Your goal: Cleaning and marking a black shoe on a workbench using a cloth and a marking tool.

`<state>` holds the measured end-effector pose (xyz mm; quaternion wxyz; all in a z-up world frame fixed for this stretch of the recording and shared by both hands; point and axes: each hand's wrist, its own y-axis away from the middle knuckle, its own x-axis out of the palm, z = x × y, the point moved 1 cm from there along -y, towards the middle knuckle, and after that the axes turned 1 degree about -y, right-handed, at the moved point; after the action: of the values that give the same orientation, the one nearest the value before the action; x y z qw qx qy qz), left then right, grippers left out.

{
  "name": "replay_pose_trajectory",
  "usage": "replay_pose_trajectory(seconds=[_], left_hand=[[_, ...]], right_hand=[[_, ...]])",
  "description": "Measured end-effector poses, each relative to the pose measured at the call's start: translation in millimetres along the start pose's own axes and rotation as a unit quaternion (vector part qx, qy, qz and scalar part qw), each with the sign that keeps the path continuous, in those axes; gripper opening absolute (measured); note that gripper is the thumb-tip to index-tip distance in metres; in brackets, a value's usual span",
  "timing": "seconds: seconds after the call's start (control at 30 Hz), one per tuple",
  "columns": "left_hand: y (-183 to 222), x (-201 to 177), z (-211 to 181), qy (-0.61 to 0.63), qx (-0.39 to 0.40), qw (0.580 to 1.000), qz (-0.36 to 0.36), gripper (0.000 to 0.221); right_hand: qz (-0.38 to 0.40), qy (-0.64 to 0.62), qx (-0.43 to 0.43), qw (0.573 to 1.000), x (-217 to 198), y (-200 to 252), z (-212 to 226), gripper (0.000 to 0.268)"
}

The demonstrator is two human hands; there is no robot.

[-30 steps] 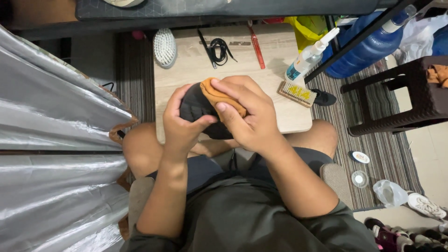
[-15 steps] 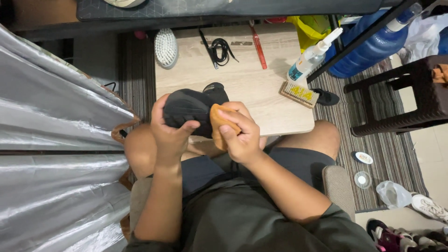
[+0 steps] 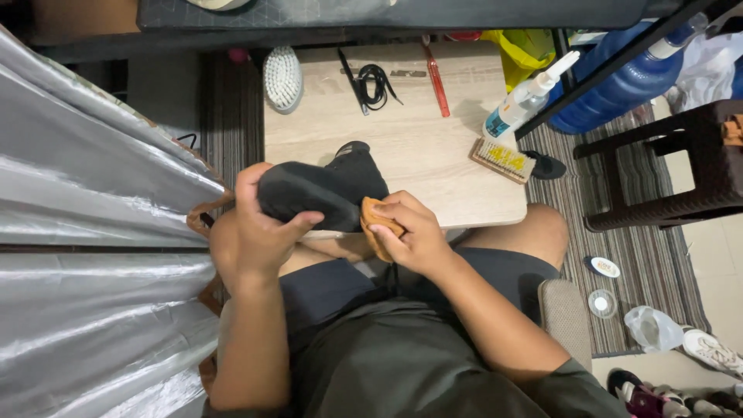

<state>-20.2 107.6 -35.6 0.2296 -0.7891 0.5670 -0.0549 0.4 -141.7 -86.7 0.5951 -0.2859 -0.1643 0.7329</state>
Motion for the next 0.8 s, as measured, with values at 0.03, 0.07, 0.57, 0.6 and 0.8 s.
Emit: replay_pose_trajectory(seconds=[0.03,0.07,0.57,0.6,0.8], left_hand=[[-1,-6,-8,0.001,0.0,1.0,0.001,0.083],[-3,-13,-15,-0.097,-0.045,0.994,0.017,0.09],[-17,-50,-42,-0.17,0.028,0.969,0.176,0.085],[-18,-51,-50,-0.201,0.007,0.961,0.189,0.086],[-13,-48,-50,-0.173,0.0,0.963,0.206,0.078]], right_hand=[[-0.001,0.001,0.0,1.0,-1,1,2,0.022],[0.005,0.013,0.005,1.0,-1,3,4,0.022],[0.006,0.131,0.039,0.991,-31,53,-29,0.02],[0.01,0.159,0.049,0.986,-33,53,-29,0.018],[-0.027,0.143,0.024,0.989,-30,18,24,0.023]])
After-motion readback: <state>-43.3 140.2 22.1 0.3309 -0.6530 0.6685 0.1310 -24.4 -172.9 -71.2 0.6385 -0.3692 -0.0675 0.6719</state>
